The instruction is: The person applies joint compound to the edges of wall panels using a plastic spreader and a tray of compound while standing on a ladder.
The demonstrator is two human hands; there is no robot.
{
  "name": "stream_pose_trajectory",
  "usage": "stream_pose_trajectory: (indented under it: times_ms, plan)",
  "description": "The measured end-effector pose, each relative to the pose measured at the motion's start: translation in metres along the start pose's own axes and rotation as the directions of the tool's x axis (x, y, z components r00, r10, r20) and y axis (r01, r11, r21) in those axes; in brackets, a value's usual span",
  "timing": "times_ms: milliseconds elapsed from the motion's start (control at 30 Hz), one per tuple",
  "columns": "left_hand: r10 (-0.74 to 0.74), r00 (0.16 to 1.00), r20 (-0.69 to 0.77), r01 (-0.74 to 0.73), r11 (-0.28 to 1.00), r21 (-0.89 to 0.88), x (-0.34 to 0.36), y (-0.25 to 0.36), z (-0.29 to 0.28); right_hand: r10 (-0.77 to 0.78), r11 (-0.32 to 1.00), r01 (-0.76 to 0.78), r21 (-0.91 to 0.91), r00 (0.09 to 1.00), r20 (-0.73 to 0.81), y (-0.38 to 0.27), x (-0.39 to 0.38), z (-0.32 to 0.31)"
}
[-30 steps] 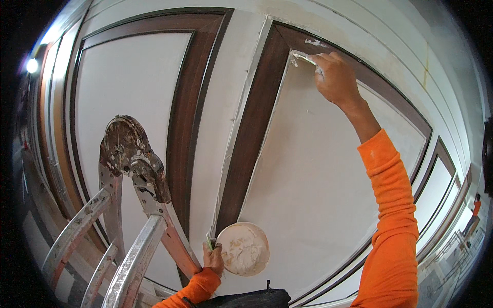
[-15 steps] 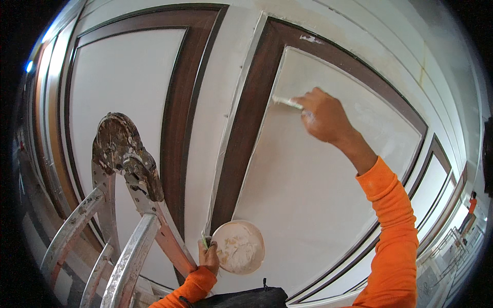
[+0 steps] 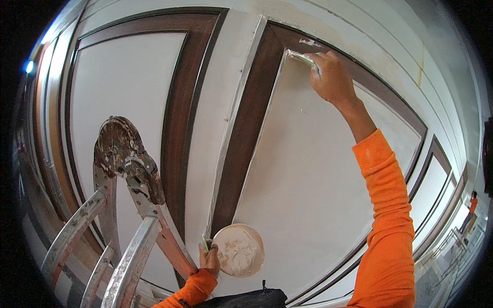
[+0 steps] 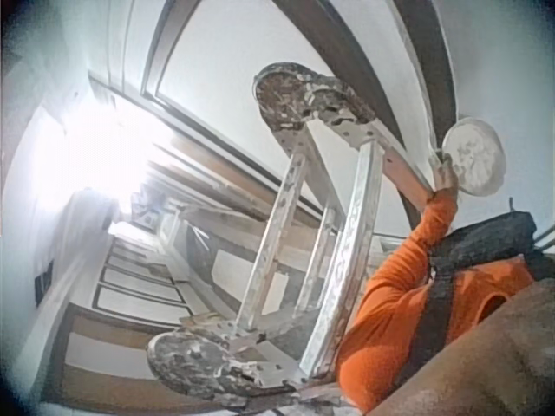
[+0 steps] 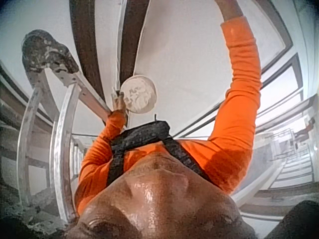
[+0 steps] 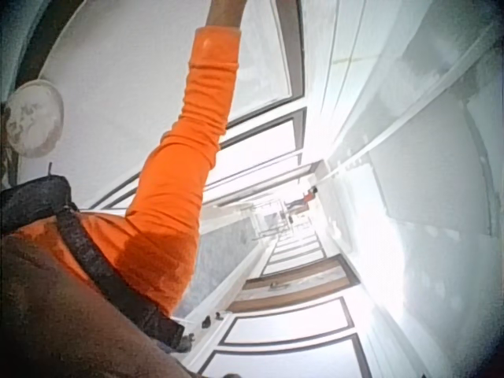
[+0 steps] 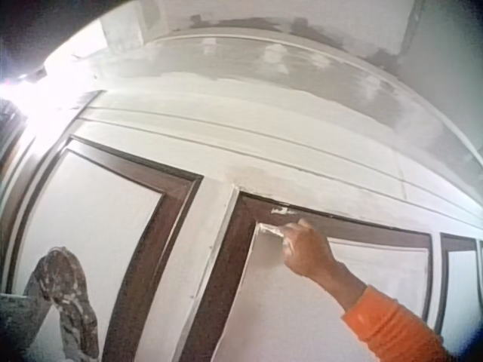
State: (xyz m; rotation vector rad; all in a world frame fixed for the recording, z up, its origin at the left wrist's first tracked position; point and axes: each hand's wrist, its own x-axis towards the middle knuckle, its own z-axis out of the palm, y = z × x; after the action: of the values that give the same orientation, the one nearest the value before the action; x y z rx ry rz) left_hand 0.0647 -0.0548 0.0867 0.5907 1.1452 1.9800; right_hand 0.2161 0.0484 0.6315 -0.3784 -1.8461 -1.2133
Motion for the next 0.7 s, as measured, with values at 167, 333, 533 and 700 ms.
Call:
stream_pose_trajectory:
  times_ms: [167,333,533,700]
  plan:
    - [-0.012,1.0,-0.008,0.013,0.999,0.031,-0.008,0.015,0.007,0.012,1.0,-0.012,0.009,1.0,0.02,-0.001,0.004,0.003]
    - [-0.024,1.0,-0.019,0.025,0.998,0.053,-0.003,0.005,0.001,-0.062,0.997,0.063,-0.044,0.998,0.007,-0.01,0.007,0.01]
    - [-0.011,1.0,-0.007,0.011,0.999,0.048,-0.014,0.026,0.011,-0.147,0.989,0.147,0.017,0.988,0.036,-0.003,-0.016,0.021]
    - [-0.035,0.999,-0.006,0.035,0.999,-0.028,-0.01,0.018,0.008,-0.291,0.952,0.263,0.157,0.937,0.194,-0.047,-0.081,0.017]
